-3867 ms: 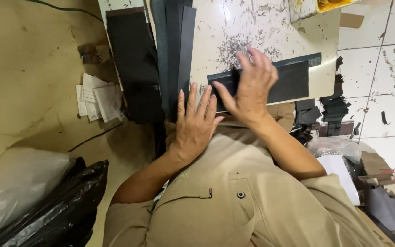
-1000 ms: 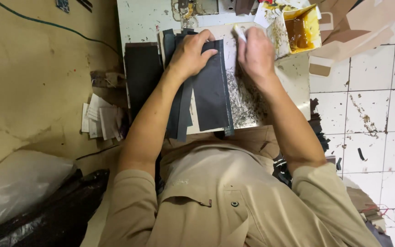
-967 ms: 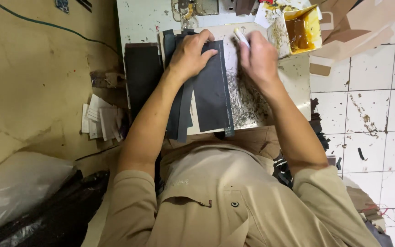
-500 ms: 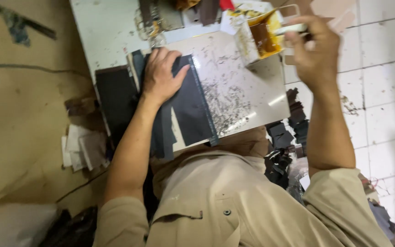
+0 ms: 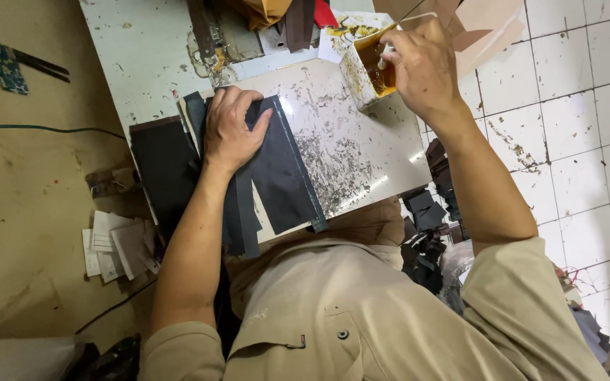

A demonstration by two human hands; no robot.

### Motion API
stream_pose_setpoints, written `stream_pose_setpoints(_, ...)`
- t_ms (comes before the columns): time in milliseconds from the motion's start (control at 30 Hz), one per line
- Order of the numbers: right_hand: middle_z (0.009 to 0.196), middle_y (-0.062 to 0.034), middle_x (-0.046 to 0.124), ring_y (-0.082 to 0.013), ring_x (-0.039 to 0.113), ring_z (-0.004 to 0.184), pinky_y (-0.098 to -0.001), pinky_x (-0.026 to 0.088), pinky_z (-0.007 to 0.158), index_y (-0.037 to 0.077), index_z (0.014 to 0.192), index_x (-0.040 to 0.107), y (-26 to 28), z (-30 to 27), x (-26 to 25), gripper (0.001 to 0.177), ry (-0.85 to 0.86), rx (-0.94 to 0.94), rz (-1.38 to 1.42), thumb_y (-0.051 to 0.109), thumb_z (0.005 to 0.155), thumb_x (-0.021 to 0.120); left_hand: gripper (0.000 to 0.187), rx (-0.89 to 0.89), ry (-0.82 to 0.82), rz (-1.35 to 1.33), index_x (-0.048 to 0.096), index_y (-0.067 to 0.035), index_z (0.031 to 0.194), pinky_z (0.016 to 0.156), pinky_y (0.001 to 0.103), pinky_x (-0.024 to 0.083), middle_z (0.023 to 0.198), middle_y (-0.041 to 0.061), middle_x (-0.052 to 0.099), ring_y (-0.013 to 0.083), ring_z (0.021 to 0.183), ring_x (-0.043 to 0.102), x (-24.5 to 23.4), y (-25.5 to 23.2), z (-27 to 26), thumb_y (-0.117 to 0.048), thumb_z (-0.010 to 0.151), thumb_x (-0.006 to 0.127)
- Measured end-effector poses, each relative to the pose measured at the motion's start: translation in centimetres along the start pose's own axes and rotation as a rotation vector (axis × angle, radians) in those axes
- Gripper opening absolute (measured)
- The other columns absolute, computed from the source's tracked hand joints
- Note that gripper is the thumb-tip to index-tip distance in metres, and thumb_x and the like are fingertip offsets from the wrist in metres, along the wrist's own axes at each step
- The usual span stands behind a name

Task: Applying glue to the edges of leather strips and folding them over

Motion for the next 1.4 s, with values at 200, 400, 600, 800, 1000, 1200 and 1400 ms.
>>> stream_pose_setpoints(200, 0.116, -0.0247, 0.047, -0.0377, 0.054, 0.109, -0.0528, 0.046, 0.104, 0.011, 0.124, 0.066, -0.5, 0.9, -2.8, 0.020, 0.255, 0.486, 0.393, 0.015, 0.105, 0.060, 0.028, -0.045, 0.038, 0.009, 0.070, -0.008, 0.113, 0.082, 0.042, 0.047, 0.102, 0.008, 0.064, 0.0292, 0.093, 0.056, 0.4, 0.4, -0.1, -0.030, 0.096, 0.074)
stream_pose_setpoints(400, 0.108, -0.0100, 0.056, -0.0152, 0.057, 0.089, -0.0281, 0.050, 0.080, 0.001, 0.125, 0.065, 0.4, 0.9, -6.3, 0.017, 0.186, 0.325, 0.600, -0.004, 0.109, 0.061, 0.025, -0.051, 0.043, -0.008, 0.069, -0.009, 0.112, 0.081, 0.042, 0.047, 0.103, 0.008, 0.064, 0.0292, 0.094, 0.056, 0.3, 0.2, -0.1, -0.028, 0.096, 0.071)
stream_pose_setpoints(600, 0.108, -0.0069, 0.068, -0.0141, 0.056, 0.087, -0.0277, 0.040, 0.073, 0.003, 0.126, 0.067, 3.9, 1.5, -8.8, 0.023, 0.474, 0.147, 0.644, -0.003, 0.105, 0.061, 0.020, 0.013, -0.022, -0.014, 0.066, -0.009, 0.107, 0.082, 0.043, 0.045, 0.099, 0.011, 0.061, 0.0341, 0.094, 0.056, -0.2, -0.1, -0.1, -0.021, 0.093, 0.072)
stream_pose_setpoints(800, 0.128, -0.0350, 0.059, -0.0356, 0.065, 0.109, -0.0402, 0.059, 0.102, -0.016, 0.131, 0.043, 9.3, 0.0, -14.8, 0.035, -0.055, 0.117, 1.087, 0.009, 0.110, 0.057, 0.018, 0.003, -0.025, -0.030, 0.063, -0.012, 0.103, 0.082, 0.043, 0.043, 0.099, 0.008, 0.062, 0.0328, 0.093, 0.055, -0.5, -0.3, 0.2, -0.019, 0.090, 0.072)
stream_pose_setpoints(1000, 0.111, -0.0245, 0.067, -0.0303, 0.067, 0.095, -0.0372, 0.055, 0.086, -0.013, 0.124, 0.064, 14.2, 5.3, -4.5, 0.015, 0.015, -0.146, 0.766, -0.013, 0.109, 0.068, 0.019, -0.086, 0.055, -0.022, 0.060, -0.012, 0.105, 0.079, 0.038, 0.044, 0.099, 0.004, 0.060, 0.0238, 0.093, 0.052, 0.1, 0.1, 0.0, -0.025, 0.095, 0.069)
stream_pose_setpoints(1200, 0.089, -0.0100, 0.064, -0.0156, 0.057, 0.070, -0.0267, 0.045, 0.059, -0.006, 0.121, 0.062, 12.6, 6.1, 6.0, 0.011, 0.133, -0.054, 0.778, -0.005, 0.111, 0.060, 0.019, -0.050, 0.027, -0.027, 0.061, -0.010, 0.105, 0.080, 0.040, 0.045, 0.098, 0.006, 0.059, 0.0263, 0.092, 0.052, -0.7, -0.5, 0.3, -0.023, 0.094, 0.070)
stream_pose_setpoints(1400, 0.110, -0.0189, 0.075, -0.0252, 0.071, 0.089, -0.0350, 0.058, 0.075, -0.005, 0.117, 0.060, 13.0, 6.9, 6.6, 0.009, 0.127, -0.096, 0.788, -0.004, 0.109, 0.060, 0.019, -0.061, 0.042, -0.012, 0.063, -0.011, 0.107, 0.081, 0.039, 0.046, 0.098, 0.005, 0.058, 0.0252, 0.092, 0.052, -0.4, -0.3, 0.3, -0.023, 0.095, 0.070)
Point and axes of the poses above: each hand's wrist, its own z-axis towards the middle knuckle, its own x-axis out of the palm, y = z × x, the point moved 6 cm from there along z, towards the middle knuckle
